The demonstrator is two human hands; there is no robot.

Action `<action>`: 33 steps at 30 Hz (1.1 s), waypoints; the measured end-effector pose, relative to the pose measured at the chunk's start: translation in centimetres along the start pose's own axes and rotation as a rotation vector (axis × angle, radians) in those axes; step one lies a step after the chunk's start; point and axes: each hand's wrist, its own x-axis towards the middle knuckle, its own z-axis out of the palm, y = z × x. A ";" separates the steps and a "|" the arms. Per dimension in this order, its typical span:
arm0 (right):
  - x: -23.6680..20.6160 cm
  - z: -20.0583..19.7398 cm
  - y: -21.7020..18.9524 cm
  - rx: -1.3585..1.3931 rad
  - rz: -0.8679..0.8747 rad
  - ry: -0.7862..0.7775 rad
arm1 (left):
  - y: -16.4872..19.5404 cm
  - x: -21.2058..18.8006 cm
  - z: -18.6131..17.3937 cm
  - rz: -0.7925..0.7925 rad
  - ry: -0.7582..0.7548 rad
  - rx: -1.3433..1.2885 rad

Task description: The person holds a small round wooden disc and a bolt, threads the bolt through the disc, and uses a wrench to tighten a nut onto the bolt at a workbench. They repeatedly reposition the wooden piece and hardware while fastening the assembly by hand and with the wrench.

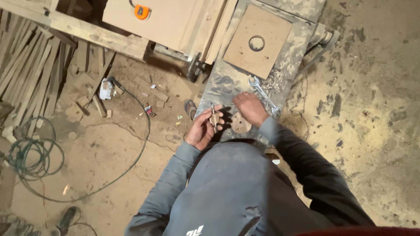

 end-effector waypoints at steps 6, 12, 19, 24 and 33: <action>-1.2 -1.6 -0.2 1.010 0.392 0.056 | 0.3 -0.5 0.7 -0.006 0.013 0.023; -4.2 -1.5 -2.5 1.893 0.544 0.172 | -1.0 0.2 1.7 -0.052 0.038 0.032; -4.3 -1.0 -3.6 1.798 0.521 0.202 | -1.8 0.6 2.3 -0.036 0.059 0.163; -4.3 -0.7 -3.6 1.602 0.578 0.125 | -2.1 0.5 2.4 -0.014 0.084 0.214; -4.7 -7.2 -2.1 0.551 0.009 0.179 | -1.7 0.4 1.8 -0.090 0.101 0.255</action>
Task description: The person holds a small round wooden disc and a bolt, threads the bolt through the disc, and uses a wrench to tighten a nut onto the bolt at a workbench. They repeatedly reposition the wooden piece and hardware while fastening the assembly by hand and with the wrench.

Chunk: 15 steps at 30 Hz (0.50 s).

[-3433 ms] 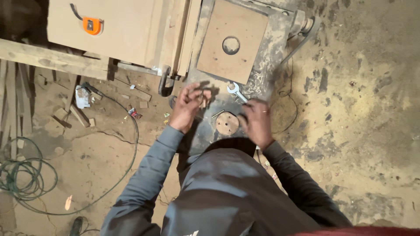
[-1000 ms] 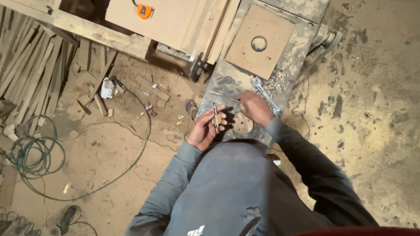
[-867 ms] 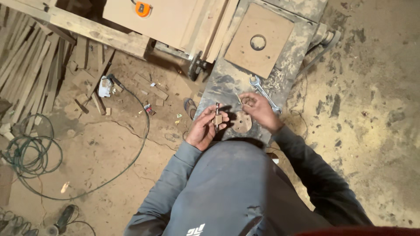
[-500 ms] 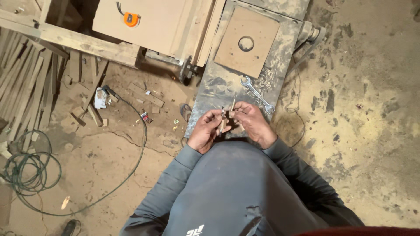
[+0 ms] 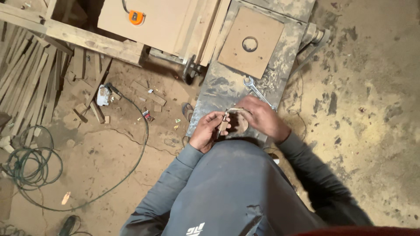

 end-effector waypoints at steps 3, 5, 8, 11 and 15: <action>0.1 -2.6 -0.5 0.098 -0.136 -0.135 | -0.3 -0.1 -0.2 -0.085 -0.024 0.045; 0.5 -3.2 -0.5 0.126 -0.117 -0.224 | -0.5 -0.1 -0.2 -0.094 -0.047 0.057; 1.3 -3.0 0.2 0.287 0.031 -0.272 | -0.6 0.0 -0.2 -0.101 -0.073 0.060; 1.4 -2.6 0.8 0.471 0.096 -0.247 | -0.4 0.1 0.0 -0.120 -0.089 0.029; 1.0 -1.7 0.9 0.536 0.171 -0.232 | -0.4 -0.3 0.5 -0.137 -0.082 0.034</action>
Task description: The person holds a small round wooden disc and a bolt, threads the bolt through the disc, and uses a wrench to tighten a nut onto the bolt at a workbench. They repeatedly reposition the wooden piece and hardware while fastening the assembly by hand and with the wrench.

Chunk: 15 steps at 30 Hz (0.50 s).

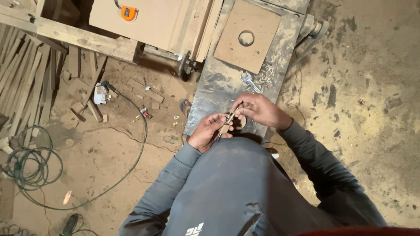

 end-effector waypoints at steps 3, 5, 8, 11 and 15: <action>-0.1 0.4 0.1 0.186 0.101 0.014 | 0.1 -0.2 0.4 -0.003 -0.061 0.034; -0.2 0.5 0.1 0.286 0.152 0.023 | 0.2 -0.2 0.6 -0.020 -0.039 0.055; -0.1 0.9 0.3 0.315 0.088 0.060 | 0.4 -0.2 0.9 -0.017 -0.010 0.064; -0.1 1.4 0.8 0.327 0.097 0.124 | 0.6 -0.3 1.0 -0.009 -0.007 0.013; -0.6 2.0 1.5 0.305 0.100 0.149 | 0.9 -0.8 1.0 -0.037 -0.023 -0.063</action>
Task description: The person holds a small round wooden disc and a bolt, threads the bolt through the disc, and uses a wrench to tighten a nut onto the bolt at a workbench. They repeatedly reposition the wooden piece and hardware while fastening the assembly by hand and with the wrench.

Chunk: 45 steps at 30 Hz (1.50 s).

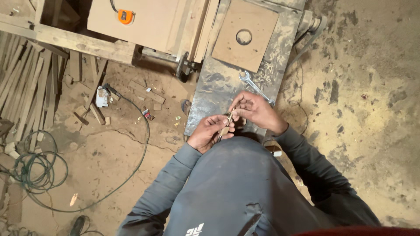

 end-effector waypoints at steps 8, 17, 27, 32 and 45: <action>-0.4 0.7 0.8 -0.056 0.037 0.023 | 0.2 -0.4 0.0 -0.023 -0.038 0.035; -0.7 0.5 2.4 -0.022 -0.087 0.017 | -1.0 -0.3 -1.2 0.006 0.052 0.061; -0.9 1.5 7.2 -1.284 -0.079 -0.082 | -1.1 -0.1 -1.2 0.045 0.070 0.095; -0.1 -1.2 6.2 -0.447 -0.121 -0.048 | -0.4 -0.1 -0.8 0.032 0.022 0.201; -1.2 -2.0 -2.0 0.134 -0.242 -0.269 | 1.6 -2.4 3.5 -0.027 -0.188 0.073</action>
